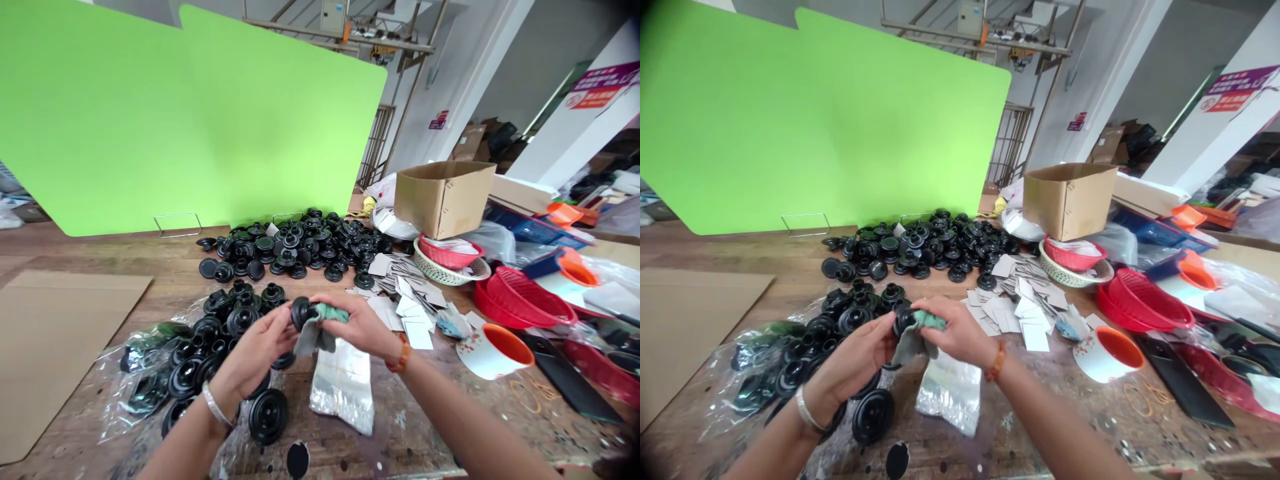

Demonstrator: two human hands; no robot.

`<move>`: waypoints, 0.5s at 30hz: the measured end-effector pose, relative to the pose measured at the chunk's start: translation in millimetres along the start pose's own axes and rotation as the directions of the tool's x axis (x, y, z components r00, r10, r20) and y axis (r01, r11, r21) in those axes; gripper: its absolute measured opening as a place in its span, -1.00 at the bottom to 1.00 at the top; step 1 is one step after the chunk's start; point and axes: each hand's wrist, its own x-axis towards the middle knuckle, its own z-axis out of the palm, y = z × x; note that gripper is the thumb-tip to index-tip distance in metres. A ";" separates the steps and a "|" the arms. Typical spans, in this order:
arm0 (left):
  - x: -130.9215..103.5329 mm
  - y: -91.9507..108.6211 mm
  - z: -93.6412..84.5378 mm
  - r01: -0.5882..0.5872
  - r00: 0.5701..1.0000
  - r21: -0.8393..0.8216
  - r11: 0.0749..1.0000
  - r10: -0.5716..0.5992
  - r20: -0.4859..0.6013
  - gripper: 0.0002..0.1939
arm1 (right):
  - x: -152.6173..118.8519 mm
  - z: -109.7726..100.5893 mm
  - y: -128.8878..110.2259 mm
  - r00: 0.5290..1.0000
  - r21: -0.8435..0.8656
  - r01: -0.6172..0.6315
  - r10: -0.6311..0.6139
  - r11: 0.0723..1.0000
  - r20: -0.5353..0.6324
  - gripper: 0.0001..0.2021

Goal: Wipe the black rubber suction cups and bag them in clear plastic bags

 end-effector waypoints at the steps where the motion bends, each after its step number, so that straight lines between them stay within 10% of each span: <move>1: -2.5 -8.3 7.4 0.045 0.998 -0.082 0.996 -0.042 0.035 -0.54 | -4.7 6.6 -6.0 1.000 -0.002 0.016 -0.016 1.000 0.006 -0.68; 8: -12.9 -39.0 22.5 -0.178 0.962 0.107 0.978 0.196 -0.191 -0.65 | -18.9 45.2 -5.1 0.940 -0.095 -0.333 0.322 0.938 -0.113 -0.56; 15: -5.6 -47.6 5.4 -0.046 0.977 -0.313 0.949 -0.023 -0.211 -0.71 | -27.1 -6.2 -10.2 0.887 0.370 -0.429 0.305 0.824 0.348 -0.57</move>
